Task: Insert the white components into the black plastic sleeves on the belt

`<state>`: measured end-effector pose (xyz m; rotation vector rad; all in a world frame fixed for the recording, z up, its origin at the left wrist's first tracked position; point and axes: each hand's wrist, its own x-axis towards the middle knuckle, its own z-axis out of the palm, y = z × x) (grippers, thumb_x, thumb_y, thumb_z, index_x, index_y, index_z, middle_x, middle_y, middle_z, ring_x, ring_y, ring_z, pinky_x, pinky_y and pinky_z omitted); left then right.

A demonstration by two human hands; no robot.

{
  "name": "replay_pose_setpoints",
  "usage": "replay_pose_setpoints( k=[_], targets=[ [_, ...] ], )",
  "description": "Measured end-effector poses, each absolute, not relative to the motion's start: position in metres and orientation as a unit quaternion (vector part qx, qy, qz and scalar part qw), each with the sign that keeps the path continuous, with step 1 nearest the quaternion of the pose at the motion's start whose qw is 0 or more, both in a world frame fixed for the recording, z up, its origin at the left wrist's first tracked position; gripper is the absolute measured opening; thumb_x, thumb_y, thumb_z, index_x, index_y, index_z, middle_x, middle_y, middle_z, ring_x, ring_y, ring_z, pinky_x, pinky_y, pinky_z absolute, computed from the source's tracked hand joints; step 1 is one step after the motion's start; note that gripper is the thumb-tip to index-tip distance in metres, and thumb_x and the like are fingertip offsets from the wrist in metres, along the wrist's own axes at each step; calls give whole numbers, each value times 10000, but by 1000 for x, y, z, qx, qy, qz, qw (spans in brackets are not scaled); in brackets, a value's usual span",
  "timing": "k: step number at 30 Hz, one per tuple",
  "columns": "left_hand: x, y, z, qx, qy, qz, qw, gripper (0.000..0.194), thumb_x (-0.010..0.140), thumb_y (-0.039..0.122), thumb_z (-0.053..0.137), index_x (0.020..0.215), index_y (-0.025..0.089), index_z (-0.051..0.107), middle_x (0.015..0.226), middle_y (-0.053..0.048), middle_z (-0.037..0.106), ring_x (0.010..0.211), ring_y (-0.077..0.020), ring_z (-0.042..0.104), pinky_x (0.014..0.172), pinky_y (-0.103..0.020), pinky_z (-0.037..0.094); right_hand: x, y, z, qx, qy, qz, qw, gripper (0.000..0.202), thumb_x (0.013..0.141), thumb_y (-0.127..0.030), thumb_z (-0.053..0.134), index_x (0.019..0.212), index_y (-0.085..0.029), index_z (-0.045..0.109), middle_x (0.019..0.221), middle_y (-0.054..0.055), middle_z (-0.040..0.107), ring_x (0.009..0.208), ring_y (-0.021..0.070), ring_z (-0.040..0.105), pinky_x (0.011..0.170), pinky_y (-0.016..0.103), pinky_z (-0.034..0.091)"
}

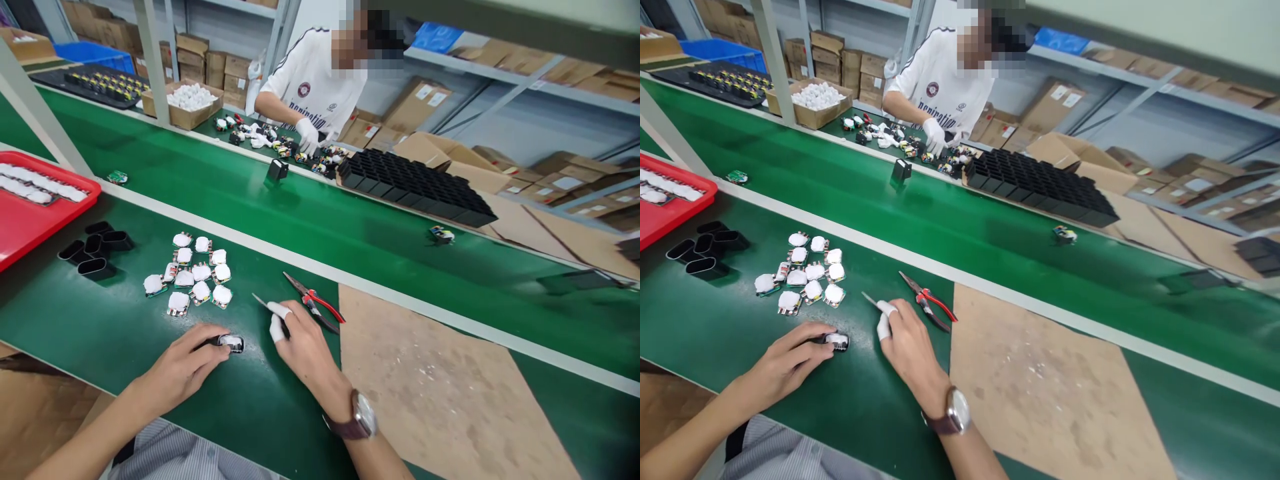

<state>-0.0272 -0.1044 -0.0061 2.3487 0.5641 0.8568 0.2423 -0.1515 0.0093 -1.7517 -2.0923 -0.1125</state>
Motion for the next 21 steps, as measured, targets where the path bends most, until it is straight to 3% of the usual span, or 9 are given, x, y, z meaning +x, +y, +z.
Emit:
replay_pose_setpoints(
  k=[4, 9, 21],
  targets=[
    [-27, -107, -14, 862, 243, 321, 308, 203, 1062, 161, 585, 1256, 218, 571, 1294, -116, 685, 1142, -240, 712, 944, -403, 631, 225, -178, 34, -551, -798, 17, 244, 231, 1005, -86, 454, 1138, -181, 617, 1079, 90, 645, 714, 152, 596, 592, 294, 504],
    [-28, -109, -23, 832, 271, 328, 356, 263, 1055, 253, 617, 1298, 225, 519, 1286, -109, 718, 1180, -254, 728, 977, -438, 642, 219, -192, 40, -542, -816, -33, 199, 225, 933, -16, 454, 873, -209, 554, 1046, 99, 631, 684, 161, 552, 579, 313, 448],
    [-30, -110, -26, 827, 272, 326, 369, 293, 1063, 249, 603, 1336, 242, 497, 1315, -104, 717, 1199, -251, 726, 994, -431, 639, 214, -187, 36, -541, -816, -36, 199, 252, 898, 13, 433, 841, -209, 541, 1057, 104, 636, 702, 172, 577, 576, 333, 451]
  ],
)
